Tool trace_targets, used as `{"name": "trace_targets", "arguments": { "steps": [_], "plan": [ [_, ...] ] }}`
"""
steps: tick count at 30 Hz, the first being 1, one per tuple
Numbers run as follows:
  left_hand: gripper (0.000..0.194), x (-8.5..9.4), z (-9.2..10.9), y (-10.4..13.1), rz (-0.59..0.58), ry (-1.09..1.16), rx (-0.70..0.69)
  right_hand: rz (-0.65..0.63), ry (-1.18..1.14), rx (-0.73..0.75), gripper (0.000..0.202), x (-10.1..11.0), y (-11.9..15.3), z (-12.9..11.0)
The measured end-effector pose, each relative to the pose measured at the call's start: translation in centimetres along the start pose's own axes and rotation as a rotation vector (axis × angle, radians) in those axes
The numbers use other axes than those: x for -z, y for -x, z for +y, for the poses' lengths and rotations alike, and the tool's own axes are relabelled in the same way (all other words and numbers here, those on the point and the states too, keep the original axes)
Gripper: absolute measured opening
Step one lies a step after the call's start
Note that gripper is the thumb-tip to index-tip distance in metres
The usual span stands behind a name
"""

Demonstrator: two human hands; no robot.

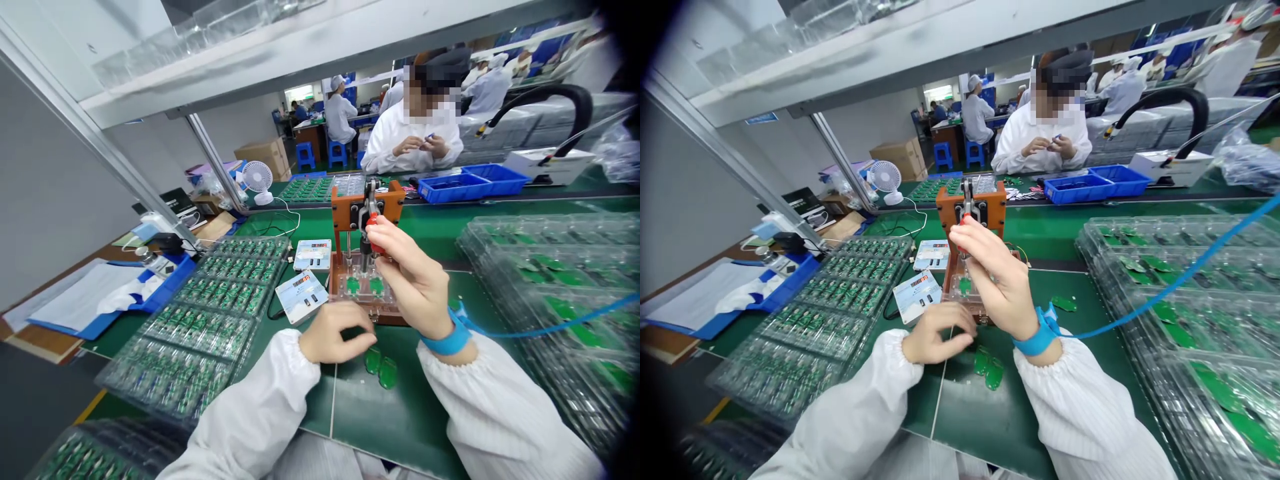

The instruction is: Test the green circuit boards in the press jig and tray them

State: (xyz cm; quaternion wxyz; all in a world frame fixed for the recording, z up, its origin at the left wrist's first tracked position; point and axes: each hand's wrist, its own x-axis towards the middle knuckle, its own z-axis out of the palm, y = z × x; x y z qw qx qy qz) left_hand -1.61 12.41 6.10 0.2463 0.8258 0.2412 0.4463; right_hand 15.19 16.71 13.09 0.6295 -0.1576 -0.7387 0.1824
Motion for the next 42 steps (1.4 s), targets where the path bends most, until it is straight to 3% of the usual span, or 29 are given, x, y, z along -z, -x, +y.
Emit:
{"name": "trace_targets", "arguments": {
  "steps": [3,5,7,10,12,14,22,27,35,42],
  "plan": [
    [0.028,4.4,-0.9,-0.5,0.120,-0.197,0.216,0.002,-0.010,0.005,0.053,0.1,0.0,0.0],
    [0.022,7.5,-2.9,-1.0,0.097,-0.385,0.393,0.013,-0.010,0.014,0.052,0.0,0.0,0.0],
    [0.024,10.0,-5.3,-1.4,-0.109,-0.580,0.515,0.021,-0.009,0.015,0.051,-0.1,0.0,0.0],
    [0.076,12.0,-8.2,-1.8,-0.513,-0.757,0.730,0.021,-0.006,0.017,0.050,-0.1,-0.1,-0.1],
    [0.101,12.4,-9.1,-2.1,-0.687,-0.788,0.819,0.023,-0.003,0.030,0.050,-0.2,-0.1,-0.2],
    [0.113,12.4,-9.4,-2.3,-0.763,-0.804,0.840,0.024,-0.001,0.040,0.050,-0.1,-0.1,-0.2],
    [0.118,12.2,-9.6,-3.1,-0.884,-0.812,0.855,0.026,-0.007,0.040,0.051,-0.3,0.0,0.0],
    [0.119,12.2,-9.9,-3.2,-0.901,-0.812,0.843,0.034,0.012,0.032,0.049,-0.4,0.0,0.0],
    [0.127,14.2,-10.4,-1.8,-0.869,-0.806,0.867,0.027,0.013,0.038,0.051,-0.3,0.1,0.0],
    [0.133,14.1,-10.6,-1.4,-0.889,-0.765,0.877,0.034,0.012,0.031,0.051,-0.4,0.1,-0.1]
  ]
}}
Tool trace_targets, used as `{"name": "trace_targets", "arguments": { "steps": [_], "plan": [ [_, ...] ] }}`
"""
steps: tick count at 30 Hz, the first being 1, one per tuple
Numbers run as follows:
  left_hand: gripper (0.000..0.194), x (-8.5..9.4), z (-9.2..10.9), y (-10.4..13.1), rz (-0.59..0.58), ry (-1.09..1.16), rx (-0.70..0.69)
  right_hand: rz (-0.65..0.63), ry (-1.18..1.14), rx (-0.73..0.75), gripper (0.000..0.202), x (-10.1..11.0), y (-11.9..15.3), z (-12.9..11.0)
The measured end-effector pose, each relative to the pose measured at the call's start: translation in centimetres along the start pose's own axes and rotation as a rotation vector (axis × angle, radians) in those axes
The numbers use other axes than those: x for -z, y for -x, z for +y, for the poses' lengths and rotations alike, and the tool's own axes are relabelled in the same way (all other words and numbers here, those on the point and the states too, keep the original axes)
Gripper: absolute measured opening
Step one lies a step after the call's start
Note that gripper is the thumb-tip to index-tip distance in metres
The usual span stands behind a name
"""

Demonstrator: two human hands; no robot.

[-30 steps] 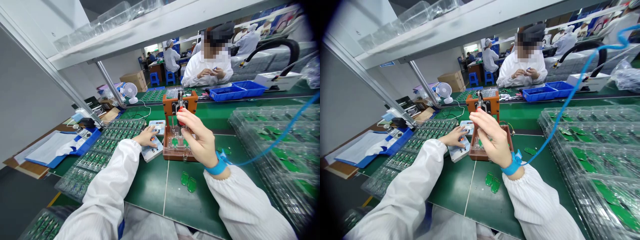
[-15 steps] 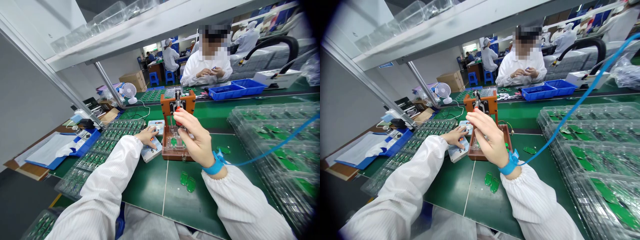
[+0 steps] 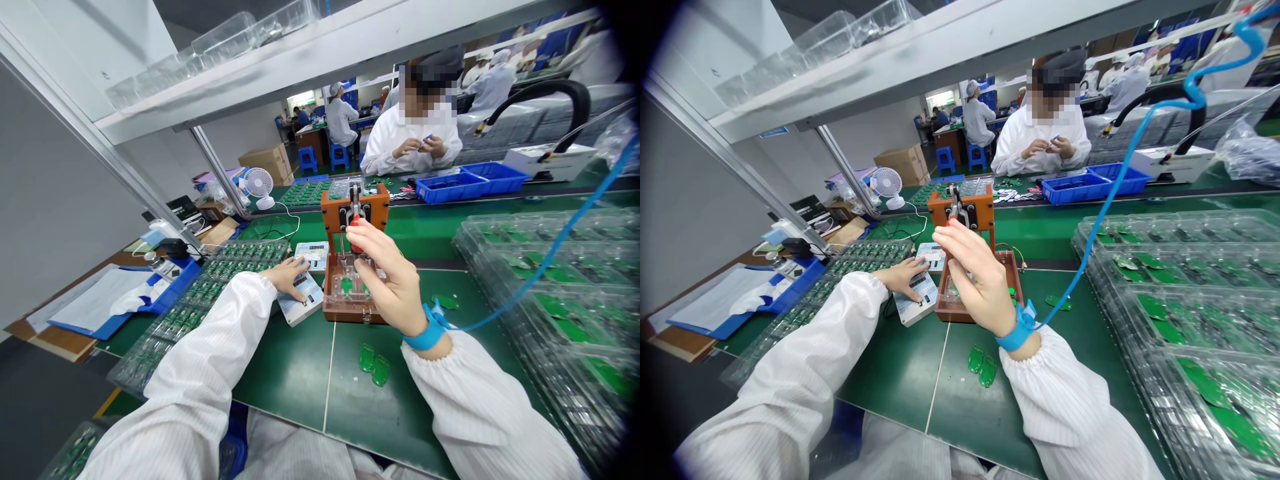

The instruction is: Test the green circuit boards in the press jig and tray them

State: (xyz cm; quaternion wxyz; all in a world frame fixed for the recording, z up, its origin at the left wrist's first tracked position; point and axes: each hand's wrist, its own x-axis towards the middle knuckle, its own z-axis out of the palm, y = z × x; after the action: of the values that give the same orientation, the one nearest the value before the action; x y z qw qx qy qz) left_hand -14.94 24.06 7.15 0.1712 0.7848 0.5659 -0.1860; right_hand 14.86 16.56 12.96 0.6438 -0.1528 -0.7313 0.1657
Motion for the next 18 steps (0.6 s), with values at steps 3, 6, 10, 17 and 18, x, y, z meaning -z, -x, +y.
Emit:
{"name": "trace_targets", "arguments": {
  "steps": [3,6,10,17,18],
  "plan": [
    [0.134,0.1,0.0,0.0,-0.007,0.005,-0.004,0.000,0.005,0.003,0.050,0.0,0.0,0.0],
    [0.135,0.2,-0.1,0.0,-0.016,0.004,0.001,0.000,0.020,0.005,0.048,0.0,0.0,0.0],
    [0.134,0.2,0.0,0.0,-0.023,-0.006,0.015,-0.001,0.026,0.006,0.048,0.1,0.0,0.0],
    [0.134,0.3,0.8,-0.3,-0.030,-0.023,0.058,0.004,0.017,0.005,0.050,-0.1,0.1,0.1],
    [0.134,0.6,1.2,0.0,-0.022,-0.025,0.068,0.004,0.014,0.005,0.051,-0.1,0.1,0.1]
  ]
}}
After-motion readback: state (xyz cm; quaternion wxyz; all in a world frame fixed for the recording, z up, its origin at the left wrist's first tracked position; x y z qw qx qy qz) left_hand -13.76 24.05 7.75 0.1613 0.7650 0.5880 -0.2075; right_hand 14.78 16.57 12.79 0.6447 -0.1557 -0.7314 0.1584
